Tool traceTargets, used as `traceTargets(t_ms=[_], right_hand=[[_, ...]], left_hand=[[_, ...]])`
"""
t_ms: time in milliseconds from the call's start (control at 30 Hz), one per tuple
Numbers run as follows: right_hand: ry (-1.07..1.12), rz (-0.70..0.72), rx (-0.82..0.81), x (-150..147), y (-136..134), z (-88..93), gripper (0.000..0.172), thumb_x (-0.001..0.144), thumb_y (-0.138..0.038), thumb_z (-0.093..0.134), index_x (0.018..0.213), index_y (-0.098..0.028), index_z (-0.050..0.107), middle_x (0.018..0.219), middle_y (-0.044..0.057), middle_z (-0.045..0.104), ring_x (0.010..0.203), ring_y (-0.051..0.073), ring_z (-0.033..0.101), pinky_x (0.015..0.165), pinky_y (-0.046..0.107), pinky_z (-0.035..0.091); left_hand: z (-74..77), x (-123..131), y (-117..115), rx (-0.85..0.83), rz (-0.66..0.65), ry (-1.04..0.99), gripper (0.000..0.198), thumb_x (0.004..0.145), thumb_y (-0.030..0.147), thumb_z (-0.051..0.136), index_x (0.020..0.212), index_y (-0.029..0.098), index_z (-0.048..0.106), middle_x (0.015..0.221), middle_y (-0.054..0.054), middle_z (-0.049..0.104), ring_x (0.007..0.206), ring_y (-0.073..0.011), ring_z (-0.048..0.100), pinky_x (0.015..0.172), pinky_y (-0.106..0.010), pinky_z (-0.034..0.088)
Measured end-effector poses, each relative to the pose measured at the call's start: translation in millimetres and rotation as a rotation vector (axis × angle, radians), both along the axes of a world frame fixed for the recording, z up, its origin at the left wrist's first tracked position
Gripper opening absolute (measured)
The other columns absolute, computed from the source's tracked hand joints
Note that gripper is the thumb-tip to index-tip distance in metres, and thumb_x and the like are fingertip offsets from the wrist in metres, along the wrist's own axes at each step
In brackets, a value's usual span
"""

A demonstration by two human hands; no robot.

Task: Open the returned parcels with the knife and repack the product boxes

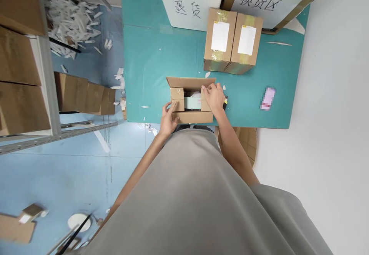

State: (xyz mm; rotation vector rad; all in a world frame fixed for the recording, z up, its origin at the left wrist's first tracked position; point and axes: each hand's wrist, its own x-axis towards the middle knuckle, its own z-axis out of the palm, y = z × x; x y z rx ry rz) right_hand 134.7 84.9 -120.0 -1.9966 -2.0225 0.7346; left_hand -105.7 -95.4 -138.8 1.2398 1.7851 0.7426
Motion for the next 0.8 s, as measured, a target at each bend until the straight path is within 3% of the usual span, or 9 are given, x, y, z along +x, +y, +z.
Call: traceTargets(t_ms=[133, 200, 267, 333, 400, 467, 633, 700, 800], right_hand=[[-0.115, 0.010, -0.013, -26.9, 3.0, -6.9, 0.062, 0.108, -0.068, 0.066, 0.135, -0.013, 0.065, 0.147, 0.029, 0.060, 0.136, 0.043, 0.059, 0.113, 0.058, 0.055], [-0.162, 0.077, -0.019, -36.7, -3.6, -4.7, 0.063, 0.107, -0.062, 0.069, 0.140, -0.009, 0.061, 0.151, 0.033, 0.056, 0.140, 0.047, 0.055, 0.117, 0.064, 0.050], [-0.216, 0.138, -0.025, -41.3, -12.9, 1.6, 0.053, 0.108, -0.049, 0.067, 0.141, -0.007, 0.061, 0.152, 0.034, 0.056, 0.140, 0.048, 0.055, 0.119, 0.066, 0.047], [-0.247, 0.171, -0.035, -38.8, -22.4, 11.0, 0.043, 0.108, -0.035, 0.063, 0.142, -0.008, 0.064, 0.150, 0.032, 0.059, 0.135, 0.046, 0.057, 0.117, 0.063, 0.049], [-0.225, 0.180, -0.040, -28.2, -30.7, 21.5, 0.040, 0.110, -0.028, 0.054, 0.144, -0.011, 0.067, 0.146, 0.028, 0.063, 0.130, 0.042, 0.061, 0.112, 0.057, 0.052], [-0.177, 0.170, -0.029, -10.7, -38.0, 30.8, 0.044, 0.114, -0.025, 0.043, 0.148, -0.015, 0.069, 0.143, 0.025, 0.067, 0.127, 0.039, 0.064, 0.108, 0.052, 0.055], [-0.114, 0.193, 0.035, 33.0, -50.6, 39.8, 0.051, 0.114, -0.019, 0.037, 0.153, -0.021, 0.071, 0.148, 0.019, 0.071, 0.133, 0.037, 0.064, 0.112, 0.050, 0.054], [-0.107, 0.300, 0.055, 34.8, -52.5, 37.9, 0.051, 0.112, -0.013, 0.040, 0.148, -0.020, 0.075, 0.151, 0.018, 0.073, 0.139, 0.037, 0.062, 0.116, 0.051, 0.051], [-0.124, 0.569, 0.049, 12.8, -52.1, 30.9, 0.045, 0.113, -0.013, 0.046, 0.143, -0.015, 0.079, 0.149, 0.021, 0.076, 0.140, 0.037, 0.063, 0.119, 0.051, 0.050]], left_hand=[[9.8, 12.1, 17.4, 0.072, -0.156, 0.207, 0.080, 0.089, 0.007, 0.068, 0.166, 0.027, 0.062, 0.192, -0.015, 0.029, 0.177, -0.0450, 0.031, 0.141, -0.072, 0.033], [14.0, 21.8, 33.3, 0.117, -0.322, 0.292, 0.074, 0.089, 0.004, 0.068, 0.159, 0.027, 0.068, 0.189, -0.013, 0.037, 0.180, -0.0420, 0.023, 0.145, -0.075, 0.021], [16.6, 33.7, 50.9, 0.115, -0.472, 0.351, 0.064, 0.091, 0.000, 0.062, 0.149, 0.023, 0.075, 0.177, -0.017, 0.055, 0.177, -0.0390, 0.034, 0.146, -0.073, 0.016], [19.1, 44.2, 65.9, 0.062, -0.535, 0.400, 0.052, 0.095, -0.002, 0.055, 0.136, 0.015, 0.080, 0.159, -0.023, 0.070, 0.169, -0.0390, 0.050, 0.147, -0.071, 0.015], [23.9, 49.3, 73.2, 0.036, -0.527, 0.431, 0.046, 0.098, -0.001, 0.050, 0.128, 0.011, 0.083, 0.146, -0.027, 0.075, 0.161, -0.0404, 0.059, 0.147, -0.071, 0.014], [32.3, 46.8, 70.0, 0.082, -0.505, 0.437, 0.047, 0.100, 0.000, 0.048, 0.130, 0.013, 0.082, 0.148, -0.025, 0.075, 0.159, -0.0399, 0.060, 0.147, -0.072, 0.012], [54.0, 16.5, 36.9, 0.171, -0.395, 0.469, 0.050, 0.104, 0.009, 0.050, 0.147, 0.020, 0.075, 0.166, -0.020, 0.065, 0.169, -0.0406, 0.047, 0.146, -0.077, 0.009], [54.5, 4.1, 29.7, 0.137, -0.337, 0.501, 0.048, 0.105, 0.015, 0.055, 0.147, 0.020, 0.075, 0.167, -0.021, 0.064, 0.169, -0.0442, 0.046, 0.145, -0.079, 0.010], [46.5, -4.7, 35.3, 0.084, -0.314, 0.541, 0.048, 0.101, 0.020, 0.063, 0.148, 0.017, 0.074, 0.165, -0.025, 0.064, 0.167, -0.0498, 0.047, 0.143, -0.081, 0.014]])
